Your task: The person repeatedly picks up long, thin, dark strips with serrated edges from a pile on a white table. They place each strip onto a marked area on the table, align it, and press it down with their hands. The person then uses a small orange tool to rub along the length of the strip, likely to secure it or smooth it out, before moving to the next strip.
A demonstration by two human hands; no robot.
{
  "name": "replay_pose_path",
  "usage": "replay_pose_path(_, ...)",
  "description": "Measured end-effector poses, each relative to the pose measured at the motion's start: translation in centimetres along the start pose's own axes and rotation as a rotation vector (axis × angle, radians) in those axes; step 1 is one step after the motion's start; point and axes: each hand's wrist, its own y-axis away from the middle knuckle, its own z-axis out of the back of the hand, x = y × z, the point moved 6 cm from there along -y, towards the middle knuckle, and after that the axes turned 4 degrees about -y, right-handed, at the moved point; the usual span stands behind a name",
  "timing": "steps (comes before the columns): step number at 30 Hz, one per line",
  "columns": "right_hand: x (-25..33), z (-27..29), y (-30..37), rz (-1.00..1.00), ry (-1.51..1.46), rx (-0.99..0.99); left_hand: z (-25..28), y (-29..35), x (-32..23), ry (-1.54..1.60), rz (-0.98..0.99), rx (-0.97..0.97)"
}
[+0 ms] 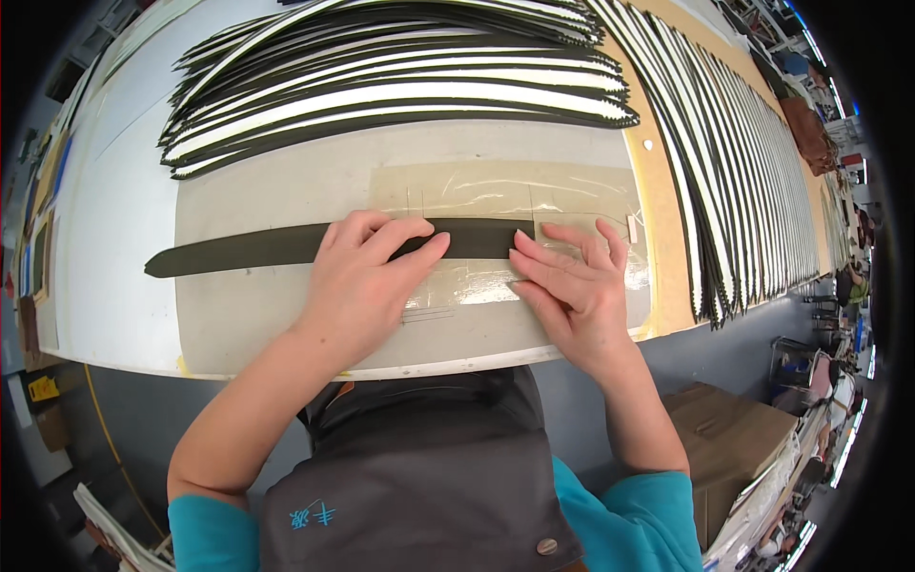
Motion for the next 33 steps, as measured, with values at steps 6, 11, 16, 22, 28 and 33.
replay_pose_path(6, -0.6, 0.3, 0.0, -0.053, -0.026, 0.009, 0.3, -0.3, 0.4, 0.033, 0.004, -0.008)
replay_pose_path(11, -0.5, -0.3, 0.0, -0.068, 0.078, 0.039, 0.1, -0.7, 0.1, 0.020, 0.029, -0.031)
replay_pose_path(16, -0.5, -0.4, -0.5, -0.113, 0.067, 0.042, 0.1, -0.9, 0.1, 0.002, 0.023, -0.057)
replay_pose_path(22, -1.0, 0.1, -0.1, -0.104, 0.033, -0.022, 0.2, -1.2, 0.1, 0.018, 0.027, -0.041)
replay_pose_path(28, -1.0, 0.1, -0.1, -0.113, 0.038, -0.020, 0.1, -1.1, 0.0, 0.023, 0.012, -0.029)
replay_pose_path(33, -0.9, 0.0, -0.3, -0.118, 0.041, -0.024, 0.7, -0.6, 0.8, 0.147, 0.031, -0.007)
